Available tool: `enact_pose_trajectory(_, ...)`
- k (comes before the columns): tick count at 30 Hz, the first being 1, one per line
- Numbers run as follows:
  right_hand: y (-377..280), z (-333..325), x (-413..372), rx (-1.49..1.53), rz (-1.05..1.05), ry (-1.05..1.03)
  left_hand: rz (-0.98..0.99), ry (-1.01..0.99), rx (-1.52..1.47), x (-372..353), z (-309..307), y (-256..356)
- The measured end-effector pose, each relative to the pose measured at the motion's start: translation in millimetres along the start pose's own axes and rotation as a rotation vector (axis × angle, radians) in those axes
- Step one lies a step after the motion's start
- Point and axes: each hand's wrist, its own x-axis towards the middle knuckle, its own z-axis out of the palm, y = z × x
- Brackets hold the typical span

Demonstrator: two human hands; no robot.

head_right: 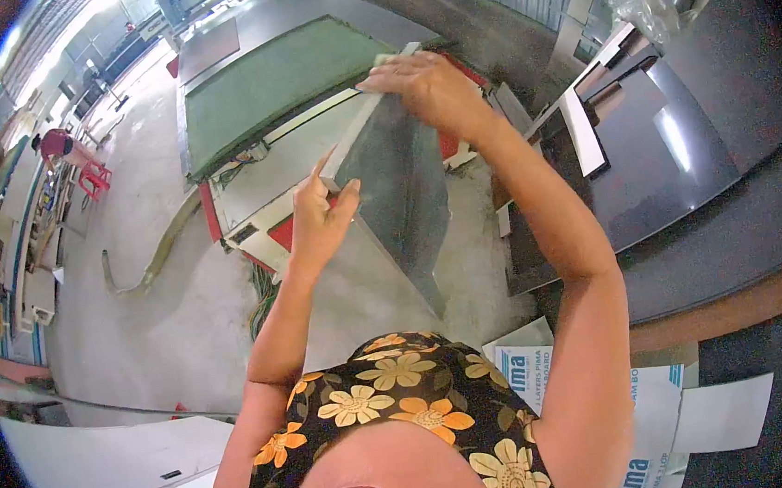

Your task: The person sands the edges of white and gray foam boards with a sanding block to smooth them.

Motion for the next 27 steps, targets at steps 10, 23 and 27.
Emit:
enact_pose_trajectory(10, 87, 17, -20, 0.040, 0.179, 0.141, -0.042, -0.116, -0.085, -3, -4, 4)
enact_pose_trajectory(23, 64, 23, -65, 1.273, 0.727, 0.354, -0.227, -0.205, -0.426, -1, -27, -27)
enact_pose_trajectory(27, 62, 28, -74, 1.383, 0.703, 0.322, -0.303, -0.140, -0.426, 2, -45, -41)
